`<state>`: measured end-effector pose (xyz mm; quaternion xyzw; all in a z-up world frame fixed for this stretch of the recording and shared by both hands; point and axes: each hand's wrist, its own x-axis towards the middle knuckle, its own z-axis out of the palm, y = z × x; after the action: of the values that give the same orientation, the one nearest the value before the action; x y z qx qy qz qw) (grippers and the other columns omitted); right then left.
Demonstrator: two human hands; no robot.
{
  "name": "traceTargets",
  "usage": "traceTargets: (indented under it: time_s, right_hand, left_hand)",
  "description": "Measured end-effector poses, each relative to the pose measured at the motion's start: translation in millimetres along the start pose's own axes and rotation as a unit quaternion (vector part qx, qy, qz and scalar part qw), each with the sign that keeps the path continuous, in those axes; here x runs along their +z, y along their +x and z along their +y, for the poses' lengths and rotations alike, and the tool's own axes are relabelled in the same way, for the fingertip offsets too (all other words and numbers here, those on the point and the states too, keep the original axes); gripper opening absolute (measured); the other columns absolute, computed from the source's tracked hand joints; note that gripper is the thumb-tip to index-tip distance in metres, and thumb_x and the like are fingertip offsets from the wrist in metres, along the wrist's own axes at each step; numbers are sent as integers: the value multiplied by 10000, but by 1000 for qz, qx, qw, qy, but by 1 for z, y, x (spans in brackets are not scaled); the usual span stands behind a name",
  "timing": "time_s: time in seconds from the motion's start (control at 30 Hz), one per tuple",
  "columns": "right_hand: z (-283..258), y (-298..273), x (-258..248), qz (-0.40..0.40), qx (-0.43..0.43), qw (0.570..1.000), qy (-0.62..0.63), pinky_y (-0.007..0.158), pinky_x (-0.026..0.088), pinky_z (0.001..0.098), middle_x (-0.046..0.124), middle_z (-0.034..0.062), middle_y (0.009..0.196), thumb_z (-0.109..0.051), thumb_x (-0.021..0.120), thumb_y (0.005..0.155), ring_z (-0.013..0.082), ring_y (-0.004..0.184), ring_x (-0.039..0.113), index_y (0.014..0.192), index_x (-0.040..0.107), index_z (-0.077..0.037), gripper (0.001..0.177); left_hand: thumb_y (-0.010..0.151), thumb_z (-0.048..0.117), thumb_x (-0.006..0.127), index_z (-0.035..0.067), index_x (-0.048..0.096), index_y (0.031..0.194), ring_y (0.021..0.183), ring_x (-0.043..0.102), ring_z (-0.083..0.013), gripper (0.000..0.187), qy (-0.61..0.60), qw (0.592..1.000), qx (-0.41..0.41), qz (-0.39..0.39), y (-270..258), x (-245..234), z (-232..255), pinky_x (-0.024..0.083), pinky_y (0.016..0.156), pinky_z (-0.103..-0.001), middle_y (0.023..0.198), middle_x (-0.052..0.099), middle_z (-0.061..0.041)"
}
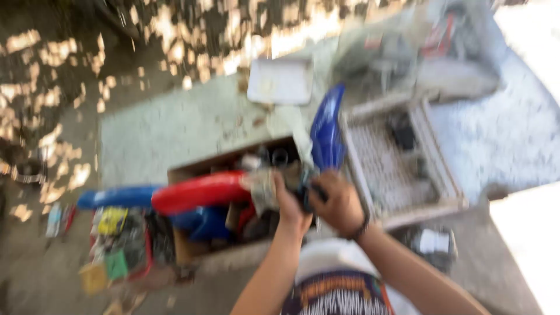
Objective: The person wipes small black plastic parts with a blue cloth, picking them from a cardboard box and placing them into a white plastic crate. The person handles the parts one at a time, wiping them thoroughly before moving them to the crate.
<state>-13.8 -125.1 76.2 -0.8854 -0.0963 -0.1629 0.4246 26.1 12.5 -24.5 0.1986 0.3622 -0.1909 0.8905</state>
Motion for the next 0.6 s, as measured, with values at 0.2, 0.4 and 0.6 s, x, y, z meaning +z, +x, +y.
traceTargets:
  time_s: [0.2, 0.4, 0.6]
  right_hand:
    - [17, 13, -2, -21, 39, 999, 27, 704, 579, 445, 722, 41, 936, -221, 791, 765, 339, 830, 728, 991, 779, -183, 230]
    - [15, 17, -8, 16, 72, 997, -2, 684, 574, 426, 699, 43, 926, -194, 787, 819, 340, 805, 714, 1006, 776, -132, 198]
    - [-3, 13, -6, -51, 56, 991, 111, 626, 572, 407, 727, 57, 854, -125, 794, 756, 352, 755, 738, 936, 798, -120, 180]
  left_hand:
    - [857, 866, 530, 145, 649, 1190, 820, 663, -221, 803, -36, 998, 48, -15, -18, 20, -1, 590, 676, -306, 1081, 672, -92]
    - [912, 760, 569, 148, 645, 1169, 1149, 627, -236, 668, -60, 992, 109, -12, -46, 46, -16, 522, 1068, -386, 1190, 660, -73]
    - [870, 839, 562, 154, 660, 1124, 866, 650, -172, 737, -78, 995, 17, -59, -43, 32, -6, 585, 746, -199, 1034, 644, -35]
